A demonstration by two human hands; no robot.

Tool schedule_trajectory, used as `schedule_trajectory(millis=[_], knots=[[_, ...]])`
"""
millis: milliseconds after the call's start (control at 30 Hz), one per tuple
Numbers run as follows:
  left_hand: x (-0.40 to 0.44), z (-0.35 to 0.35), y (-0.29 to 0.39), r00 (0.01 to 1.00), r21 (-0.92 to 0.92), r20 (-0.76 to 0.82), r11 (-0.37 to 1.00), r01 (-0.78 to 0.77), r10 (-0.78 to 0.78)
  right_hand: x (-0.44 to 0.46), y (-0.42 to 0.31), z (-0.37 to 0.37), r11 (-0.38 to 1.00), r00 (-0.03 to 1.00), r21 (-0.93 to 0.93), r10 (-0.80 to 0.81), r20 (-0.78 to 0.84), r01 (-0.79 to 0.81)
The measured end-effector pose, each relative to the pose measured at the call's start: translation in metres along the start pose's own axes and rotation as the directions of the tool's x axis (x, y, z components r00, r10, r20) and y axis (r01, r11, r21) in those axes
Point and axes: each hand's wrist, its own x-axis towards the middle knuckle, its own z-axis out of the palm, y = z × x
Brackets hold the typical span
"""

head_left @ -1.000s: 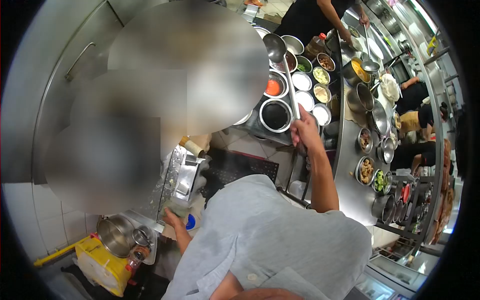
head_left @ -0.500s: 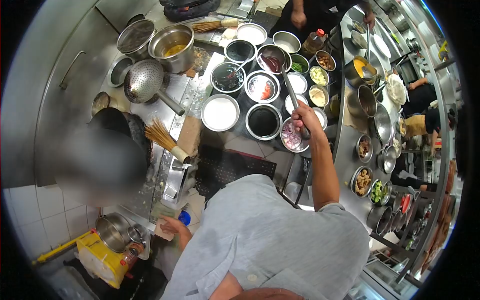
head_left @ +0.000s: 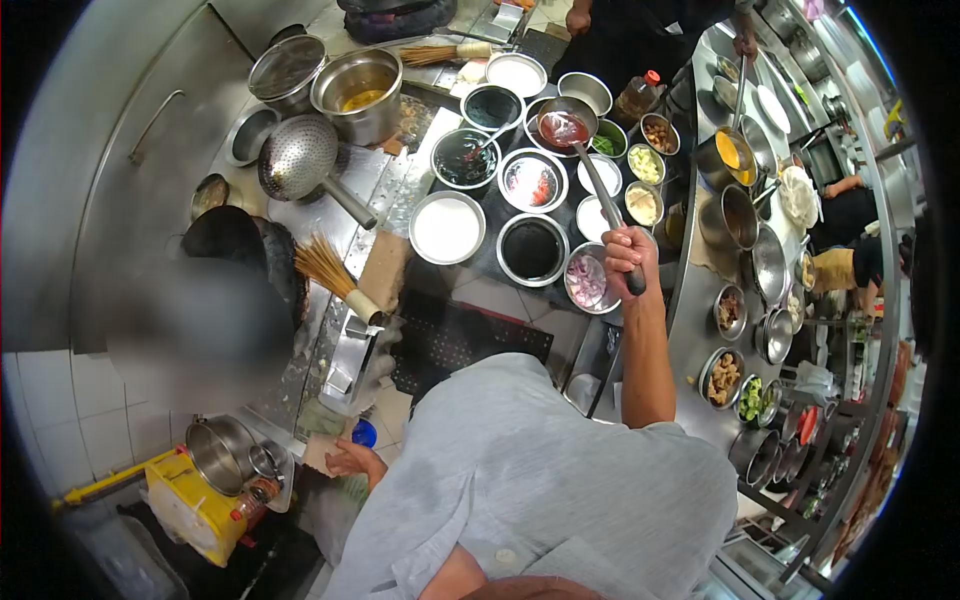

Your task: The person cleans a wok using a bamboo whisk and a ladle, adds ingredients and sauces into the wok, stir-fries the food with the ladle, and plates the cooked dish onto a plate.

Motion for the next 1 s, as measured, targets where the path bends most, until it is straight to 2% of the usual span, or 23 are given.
schedule_trajectory(millis=[100, 200, 300, 400, 500, 533, 567, 633, 700, 767, 800, 833, 867, 933, 1000], knots=[[0.004, 0.004, -0.012, 1.000, 0.032, -0.002, 0.999, 0.004, -0.004, 0.003, 0.003, 0.006, 0.998, 0.999, -0.065, -0.028, -0.031, 0.026], [0.010, 0.005, -0.021, 0.999, 0.039, -0.012, 0.999, -0.036, 0.037, 0.007, 0.002, 0.003, 0.999, 1.000, -0.033, -0.027, -0.005, 0.026], [0.016, -0.004, -0.021, 0.997, 0.054, 0.046, 0.997, -0.063, 0.061, 0.005, 0.005, 0.012, 0.999, 0.999, 0.017, -0.033, 0.026, 0.032], [0.021, -0.013, -0.015, 0.997, -0.008, 0.077, 1.000, 0.000, 0.001, 0.000, 0.021, 0.031, 0.998, 0.998, 0.051, -0.025, 0.052, 0.023], [0.028, -0.014, -0.019, 0.999, -0.044, 0.021, 0.998, 0.037, -0.036, -0.009, 0.046, 0.054, 0.998, 0.999, 0.058, -0.011, 0.039, 0.009], [0.031, -0.010, -0.024, 1.000, -0.147, 0.008, 0.989, -0.009, 0.010, -0.013, 0.054, 0.060, 1.000, 0.999, -0.016, 0.013, 0.039, -0.013], [0.037, -0.007, -0.031, 0.999, -0.240, -0.028, 0.969, -0.050, 0.045, -0.019, 0.063, 0.072, 0.982, 0.992, -0.161, 0.112, 0.056, -0.102], [0.046, -0.003, -0.037, 0.961, -0.334, -0.138, 0.903, -0.271, 0.238, -0.022, 0.098, 0.100, 0.982, 0.990, -0.130, 0.139, 0.029, -0.134], [0.053, -0.017, -0.008, 0.867, -0.326, -0.289, 0.809, -0.489, 0.407, -0.026, 0.116, 0.103, 0.984, 0.986, -0.091, 0.158, 0.054, -0.153], [0.057, -0.040, 0.046, 0.903, -0.458, -0.170, 0.780, -0.427, 0.394, -0.024, 0.148, 0.120, 0.974, 0.972, -0.074, 0.220, 0.083, -0.214], [0.064, -0.042, 0.064, 0.880, -0.469, -0.144, 0.752, -0.463, 0.452, -0.018, 0.163, 0.122, 0.958, 0.953, -0.073, 0.283, 0.105, -0.277], [0.072, -0.043, 0.082, 0.849, -0.489, -0.115, 0.715, -0.500, 0.516, -0.015, 0.178, 0.124, 0.943, 0.934, -0.073, 0.333, 0.130, -0.326], [0.081, -0.045, 0.101, 0.809, -0.461, -0.091, 0.695, -0.551, 0.581, -0.008, 0.208, 0.137, 0.888, 0.861, -0.101, 0.461, 0.215, -0.450], [0.100, -0.061, 0.149, 0.705, -0.468, -0.072, 0.600, -0.649, 0.706, 0.006, 0.230, 0.124, 0.880, 0.870, 0.004, 0.468, 0.152, -0.474], [0.115, -0.071, 0.199, 0.599, -0.458, -0.111, 0.494, -0.739, 0.793, 0.042, 0.256, 0.100, 0.738, 0.709, 0.002, 0.646, 0.283, -0.674]])
